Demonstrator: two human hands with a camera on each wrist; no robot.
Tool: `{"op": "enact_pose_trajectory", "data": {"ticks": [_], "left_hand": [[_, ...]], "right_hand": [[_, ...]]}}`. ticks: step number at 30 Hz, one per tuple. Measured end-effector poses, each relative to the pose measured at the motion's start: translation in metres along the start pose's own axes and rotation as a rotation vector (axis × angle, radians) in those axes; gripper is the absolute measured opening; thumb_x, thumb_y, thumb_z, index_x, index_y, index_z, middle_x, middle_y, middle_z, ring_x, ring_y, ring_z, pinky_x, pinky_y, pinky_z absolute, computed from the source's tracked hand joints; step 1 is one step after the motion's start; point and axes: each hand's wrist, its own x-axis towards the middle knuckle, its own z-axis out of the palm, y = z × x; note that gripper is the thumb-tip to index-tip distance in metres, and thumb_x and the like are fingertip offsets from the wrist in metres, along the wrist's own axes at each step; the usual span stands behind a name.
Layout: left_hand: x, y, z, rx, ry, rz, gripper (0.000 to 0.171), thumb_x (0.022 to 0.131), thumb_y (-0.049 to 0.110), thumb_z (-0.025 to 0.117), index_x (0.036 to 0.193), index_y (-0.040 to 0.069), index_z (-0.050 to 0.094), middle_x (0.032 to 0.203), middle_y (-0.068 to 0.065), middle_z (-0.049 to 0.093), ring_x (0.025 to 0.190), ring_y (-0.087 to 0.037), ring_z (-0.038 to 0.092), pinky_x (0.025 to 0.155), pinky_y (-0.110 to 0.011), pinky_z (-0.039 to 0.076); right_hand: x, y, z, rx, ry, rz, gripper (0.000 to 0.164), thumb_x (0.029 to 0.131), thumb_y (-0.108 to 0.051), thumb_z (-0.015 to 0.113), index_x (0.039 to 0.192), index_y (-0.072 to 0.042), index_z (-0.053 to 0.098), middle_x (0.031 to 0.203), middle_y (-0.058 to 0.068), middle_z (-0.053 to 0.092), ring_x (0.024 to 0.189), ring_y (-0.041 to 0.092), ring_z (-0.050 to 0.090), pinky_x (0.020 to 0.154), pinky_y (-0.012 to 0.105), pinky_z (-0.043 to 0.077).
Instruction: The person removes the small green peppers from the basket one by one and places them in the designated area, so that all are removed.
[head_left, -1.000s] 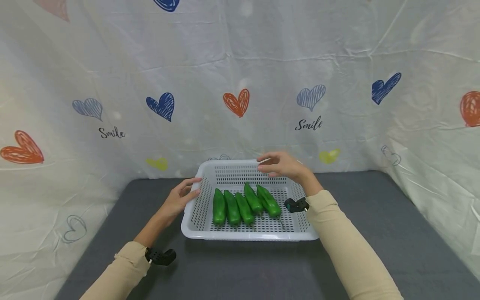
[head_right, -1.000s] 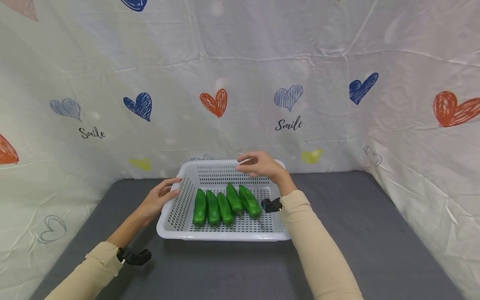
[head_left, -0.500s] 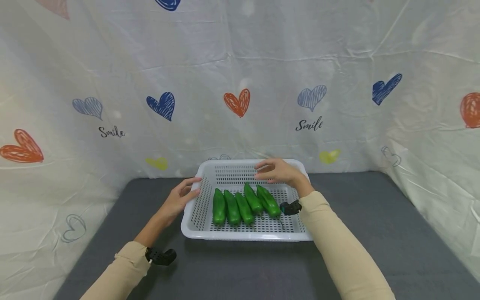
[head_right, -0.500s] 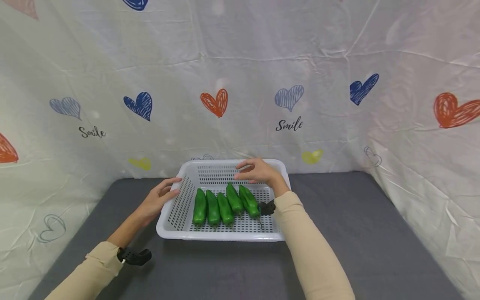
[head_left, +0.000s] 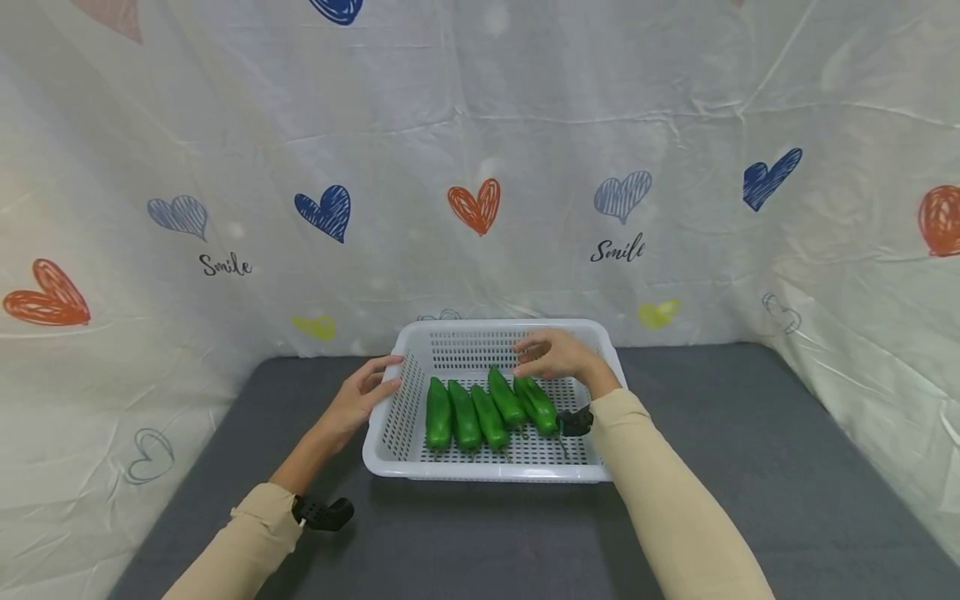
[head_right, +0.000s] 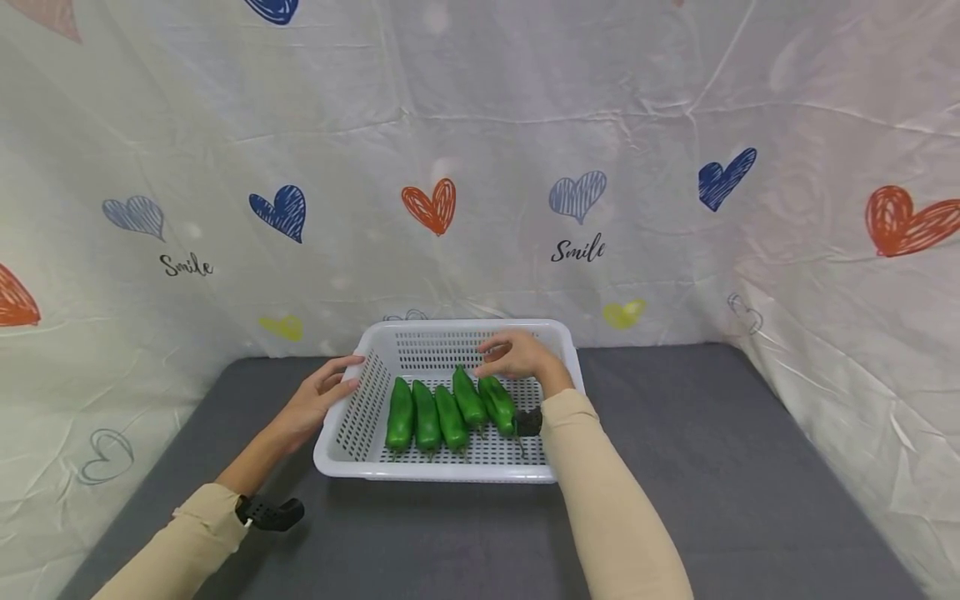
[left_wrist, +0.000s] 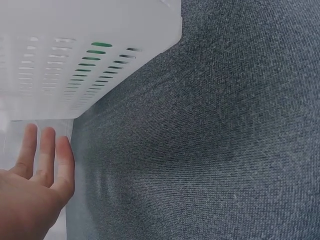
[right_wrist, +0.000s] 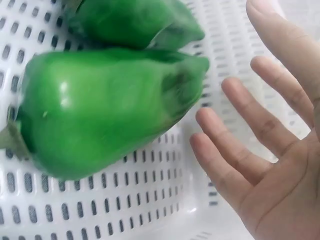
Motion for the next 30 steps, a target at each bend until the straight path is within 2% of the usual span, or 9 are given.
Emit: {"op": "enact_pose_trajectory", "data": {"ticks": [9, 13, 20, 30], "left_hand": [[0.0, -0.001, 0.0, -0.011, -0.009, 0.008, 0.051, 0.105, 0.026, 0.061, 0.152, 0.015, 0.044, 0.146, -0.026, 0.045, 0.115, -0.037, 0.059, 0.082, -0.044, 0.054], [0.0, -0.001, 0.0, -0.02, -0.015, 0.004, 0.051, 0.105, 0.026, 0.061, 0.152, 0.016, 0.044, 0.146, -0.026, 0.045, 0.115, -0.037, 0.059, 0.082, -0.044, 0.054], [0.001, -0.003, 0.0, -0.03, -0.022, 0.003, 0.052, 0.106, 0.027, 0.06, 0.153, 0.016, 0.043, 0.145, -0.026, 0.045, 0.114, -0.038, 0.059, 0.082, -0.044, 0.054], [0.002, -0.004, -0.001, -0.049, -0.032, 0.005, 0.051, 0.106, 0.027, 0.059, 0.153, 0.015, 0.042, 0.144, -0.027, 0.045, 0.112, -0.036, 0.061, 0.08, -0.045, 0.055]], "right_hand": [[0.002, 0.009, 0.005, -0.023, -0.006, 0.034, 0.052, 0.087, -0.015, 0.084, 0.134, -0.001, 0.064, 0.127, 0.018, 0.066, 0.109, 0.029, 0.065, 0.08, 0.047, 0.054], [0.003, 0.011, 0.006, -0.021, -0.014, 0.053, 0.056, 0.085, -0.014, 0.086, 0.135, -0.001, 0.064, 0.126, 0.016, 0.067, 0.111, 0.03, 0.064, 0.082, 0.044, 0.055], [0.005, 0.016, 0.011, -0.089, -0.016, 0.071, 0.059, 0.079, -0.014, 0.09, 0.132, -0.004, 0.067, 0.125, 0.012, 0.067, 0.118, 0.029, 0.061, 0.085, 0.042, 0.055], [0.003, 0.014, 0.013, -0.084, -0.003, 0.122, 0.052, 0.079, -0.009, 0.09, 0.127, -0.007, 0.071, 0.127, 0.012, 0.066, 0.119, 0.029, 0.059, 0.08, 0.038, 0.055]]}}
